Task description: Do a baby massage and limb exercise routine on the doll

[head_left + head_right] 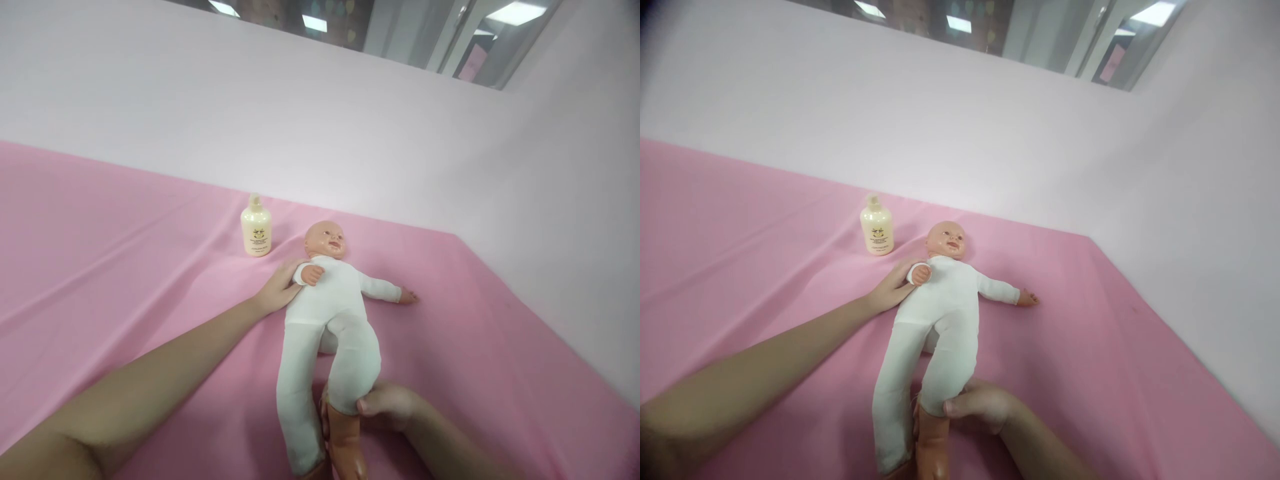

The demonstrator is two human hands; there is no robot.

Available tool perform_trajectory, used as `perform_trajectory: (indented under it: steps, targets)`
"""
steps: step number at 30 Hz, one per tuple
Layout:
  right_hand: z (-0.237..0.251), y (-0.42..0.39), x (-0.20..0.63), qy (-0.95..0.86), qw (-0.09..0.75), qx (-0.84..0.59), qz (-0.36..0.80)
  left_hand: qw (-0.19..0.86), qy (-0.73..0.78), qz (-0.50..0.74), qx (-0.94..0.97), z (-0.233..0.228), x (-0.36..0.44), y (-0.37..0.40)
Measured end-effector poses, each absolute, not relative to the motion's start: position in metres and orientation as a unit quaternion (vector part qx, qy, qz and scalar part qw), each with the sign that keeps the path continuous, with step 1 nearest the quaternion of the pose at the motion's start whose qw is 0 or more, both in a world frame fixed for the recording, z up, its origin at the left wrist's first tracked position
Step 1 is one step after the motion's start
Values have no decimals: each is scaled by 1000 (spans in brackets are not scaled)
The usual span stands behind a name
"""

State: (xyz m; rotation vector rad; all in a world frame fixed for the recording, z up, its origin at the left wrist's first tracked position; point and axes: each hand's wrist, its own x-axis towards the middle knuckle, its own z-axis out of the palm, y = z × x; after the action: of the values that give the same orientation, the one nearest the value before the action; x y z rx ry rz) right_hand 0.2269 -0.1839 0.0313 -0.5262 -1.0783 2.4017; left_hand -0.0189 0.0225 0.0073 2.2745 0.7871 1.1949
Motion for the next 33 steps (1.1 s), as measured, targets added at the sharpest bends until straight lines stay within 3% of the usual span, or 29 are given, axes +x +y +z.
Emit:
perform_trajectory:
  steps: [33]
  targets:
    - [28,-184,228,-393,224,-200,869,228,278,441,823,9,-18,23]
